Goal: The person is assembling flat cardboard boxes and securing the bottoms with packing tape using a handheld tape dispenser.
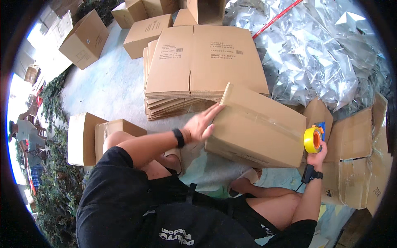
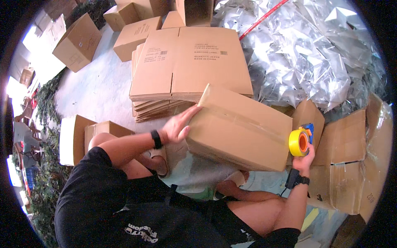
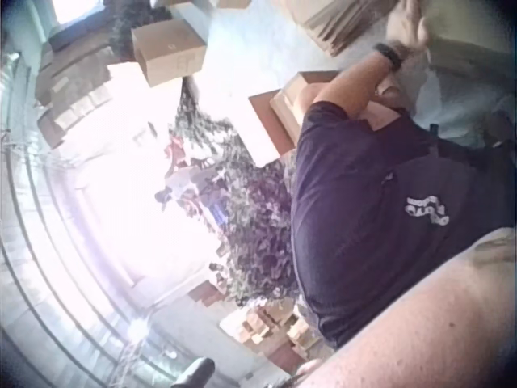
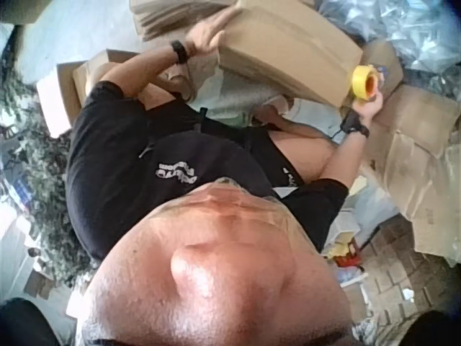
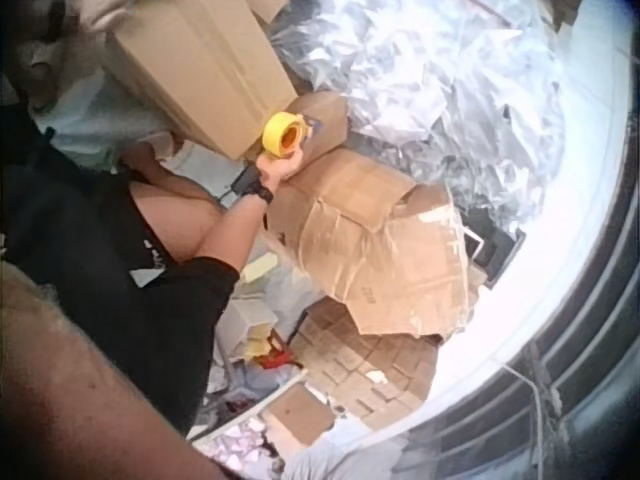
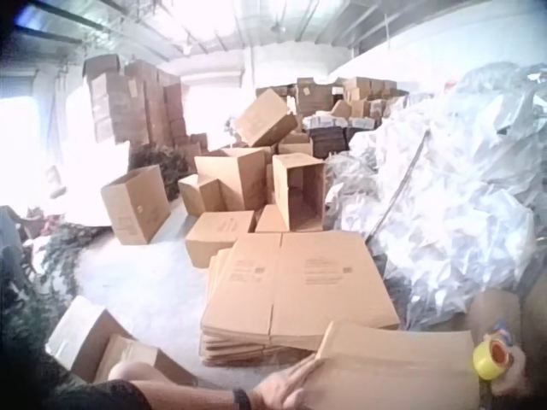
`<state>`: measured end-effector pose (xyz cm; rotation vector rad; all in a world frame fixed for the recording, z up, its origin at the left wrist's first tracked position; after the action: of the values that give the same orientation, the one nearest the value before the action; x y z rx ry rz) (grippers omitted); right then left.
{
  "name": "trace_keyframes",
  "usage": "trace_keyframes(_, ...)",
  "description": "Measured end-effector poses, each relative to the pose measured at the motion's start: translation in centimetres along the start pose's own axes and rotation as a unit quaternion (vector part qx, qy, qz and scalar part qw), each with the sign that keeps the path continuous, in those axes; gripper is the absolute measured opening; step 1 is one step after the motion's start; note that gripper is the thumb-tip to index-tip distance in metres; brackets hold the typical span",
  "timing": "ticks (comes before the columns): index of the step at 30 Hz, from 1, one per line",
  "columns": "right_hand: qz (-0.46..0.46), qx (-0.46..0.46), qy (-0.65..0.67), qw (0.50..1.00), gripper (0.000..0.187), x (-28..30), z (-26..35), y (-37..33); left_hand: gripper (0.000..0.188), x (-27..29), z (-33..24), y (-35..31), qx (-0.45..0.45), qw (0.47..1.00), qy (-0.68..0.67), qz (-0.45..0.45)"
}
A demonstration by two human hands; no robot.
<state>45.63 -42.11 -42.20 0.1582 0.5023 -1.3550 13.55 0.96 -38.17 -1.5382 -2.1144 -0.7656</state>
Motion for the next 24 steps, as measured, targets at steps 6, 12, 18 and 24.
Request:
trace_keyframes(6,-0.046,-0.003,0.036,0.998,0.036,1.7,-4.6,-2.2,0.067,-1.1,-1.4,-3.5,0.152,0.969,-0.148,-0.127)
trace_keyframes(12,0.046,-0.001,0.112,0.993,0.038,-5.8,-3.2,-8.3,0.051,6.7,3.5,0.3,0.203,0.903,-0.360,-0.121)
trace_keyframes(18,0.205,0.012,0.165,0.965,0.045,-7.9,0.3,-11.8,0.050,14.9,-2.8,4.4,0.151,0.918,-0.348,-0.117)
trace_keyframes(24,0.383,0.030,0.203,0.901,0.048,11.2,5.1,-17.5,0.035,16.2,-6.5,9.1,0.115,0.941,-0.300,-0.106)
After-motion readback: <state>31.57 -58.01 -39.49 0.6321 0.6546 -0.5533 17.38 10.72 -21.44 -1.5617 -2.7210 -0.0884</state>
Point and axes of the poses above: each hand's wrist, its own y-axis towards the middle knuckle, its own x-axis out of the back of the hand, z = x × y, the point moved 10 cm from there along y, towards the middle knuckle, and after that the axes turned 13 degrees about x, right-handed, at the moved point
